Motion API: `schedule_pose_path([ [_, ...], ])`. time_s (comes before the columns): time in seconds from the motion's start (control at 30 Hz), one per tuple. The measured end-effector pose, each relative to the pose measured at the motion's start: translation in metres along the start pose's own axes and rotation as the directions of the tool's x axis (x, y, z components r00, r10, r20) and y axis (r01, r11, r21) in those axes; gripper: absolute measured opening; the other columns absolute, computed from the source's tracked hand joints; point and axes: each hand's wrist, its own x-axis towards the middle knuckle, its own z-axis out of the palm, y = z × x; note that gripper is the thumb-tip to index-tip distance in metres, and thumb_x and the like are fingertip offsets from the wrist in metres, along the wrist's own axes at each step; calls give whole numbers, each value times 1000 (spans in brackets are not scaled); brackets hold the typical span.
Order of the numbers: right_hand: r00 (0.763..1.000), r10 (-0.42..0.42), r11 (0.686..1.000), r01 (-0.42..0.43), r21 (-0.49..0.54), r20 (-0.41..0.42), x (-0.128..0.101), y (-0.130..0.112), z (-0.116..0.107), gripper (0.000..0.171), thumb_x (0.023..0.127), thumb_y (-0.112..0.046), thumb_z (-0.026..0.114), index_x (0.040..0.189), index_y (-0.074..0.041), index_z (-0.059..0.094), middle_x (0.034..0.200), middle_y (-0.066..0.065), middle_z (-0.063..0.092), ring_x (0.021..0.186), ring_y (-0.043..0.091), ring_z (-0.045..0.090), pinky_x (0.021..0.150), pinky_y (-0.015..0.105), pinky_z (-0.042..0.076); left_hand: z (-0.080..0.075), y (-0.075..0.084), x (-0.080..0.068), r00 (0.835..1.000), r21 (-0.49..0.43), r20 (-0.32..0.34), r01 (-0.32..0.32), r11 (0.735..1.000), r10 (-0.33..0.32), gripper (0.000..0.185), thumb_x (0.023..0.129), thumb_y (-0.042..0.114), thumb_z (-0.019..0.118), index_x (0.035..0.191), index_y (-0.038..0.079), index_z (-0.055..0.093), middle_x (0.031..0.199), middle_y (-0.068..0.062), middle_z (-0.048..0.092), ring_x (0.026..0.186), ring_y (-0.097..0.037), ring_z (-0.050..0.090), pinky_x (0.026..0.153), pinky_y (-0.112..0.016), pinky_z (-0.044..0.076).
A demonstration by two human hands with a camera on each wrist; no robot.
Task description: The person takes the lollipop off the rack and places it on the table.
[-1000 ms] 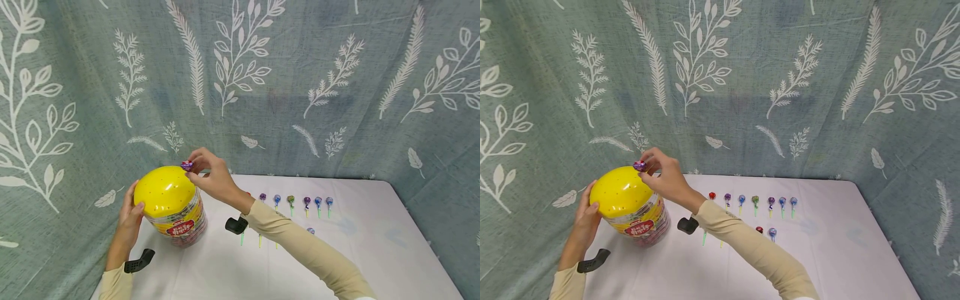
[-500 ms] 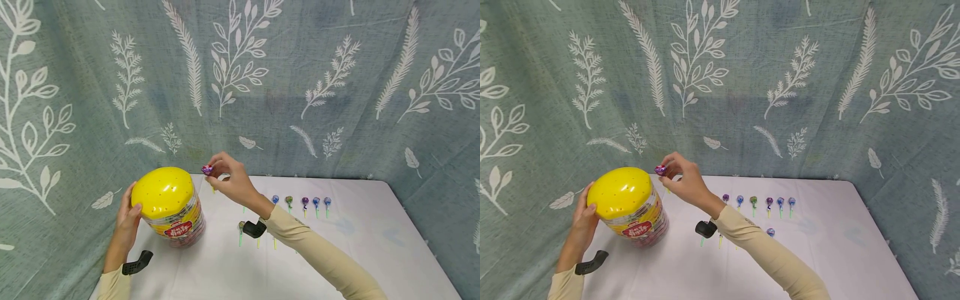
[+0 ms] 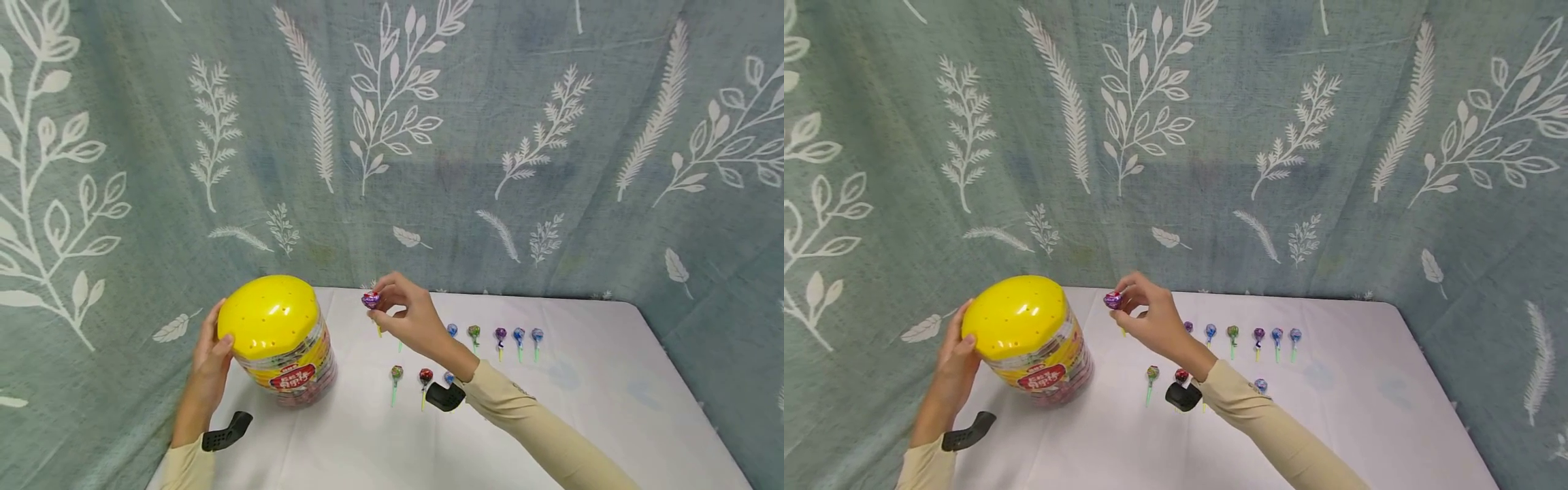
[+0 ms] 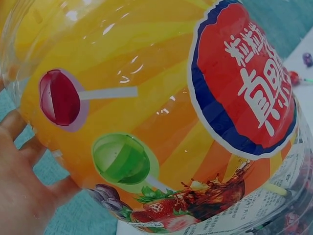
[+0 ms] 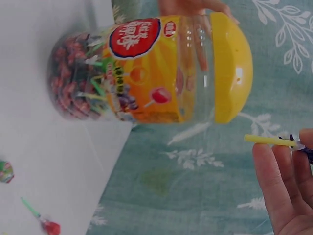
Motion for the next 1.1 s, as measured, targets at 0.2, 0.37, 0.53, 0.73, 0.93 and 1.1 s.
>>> schedule_pose_path([
  [0.2, 999, 17, 1000, -17, 25, -31, -14, 7, -15, 25, 83, 10, 62, 105, 4, 52, 92, 23, 64, 78, 38, 62, 58, 45, 54, 0, 0, 1, 1000, 1, -16, 5, 1000, -5, 61, 94, 13, 42, 151, 19, 20, 139, -6, 34, 116, -16, 42, 93, -20, 37],
  [0.37, 998, 42, 998, -40, 40, -50, -24, 10, -28, 26, 83, 11, 61, 106, 7, 51, 91, 25, 62, 79, 42, 61, 60, 43, 55, 0, 0, 3, 1000, 14, -8, 6, 1000, -6, 61, 94, 11, 41, 151, 20, 20, 140, -6, 33, 116, -16, 41, 94, -20, 36],
  [0.53, 994, 70, 998, -70, 8, -78, -35, 14, -41, 26, 83, 10, 63, 106, 5, 51, 91, 23, 62, 80, 40, 61, 59, 39, 55, 1, 0, 2, 1000, -3, -13, 14, 1000, -14, 61, 94, 11, 40, 151, 20, 20, 140, -5, 32, 118, -15, 41, 95, -20, 36],
  [0.73, 991, 86, 996, -87, -6, -98, -48, 26, -58, 28, 83, 10, 63, 107, 5, 51, 91, 24, 61, 79, 42, 60, 58, 39, 56, 2, -3, 3, 1000, -19, -16, -3, 1000, 3, 61, 94, 12, 42, 151, 19, 20, 141, -5, 32, 118, -15, 40, 95, -19, 36],
  [0.93, 986, 104, 993, -109, -34, -131, -61, 54, -75, 30, 83, 4, 67, 108, -3, 54, 89, 17, 63, 77, 32, 63, 56, 40, 55, 2, -5, 3, 999, -23, -33, -8, 1000, 7, 62, 93, 15, 43, 151, 18, 20, 141, -5, 32, 118, -16, 40, 93, -20, 36],
  [1.1, 979, 129, 987, -143, -78, -159, -72, 59, -86, 30, 82, 1, 70, 106, -7, 55, 86, 13, 63, 73, 29, 63, 54, 39, 55, 3, -5, 2, 999, -24, -44, 2, 1000, -3, 62, 93, 16, 45, 151, 19, 21, 140, -6, 32, 117, -16, 40, 93, -20, 36],
])
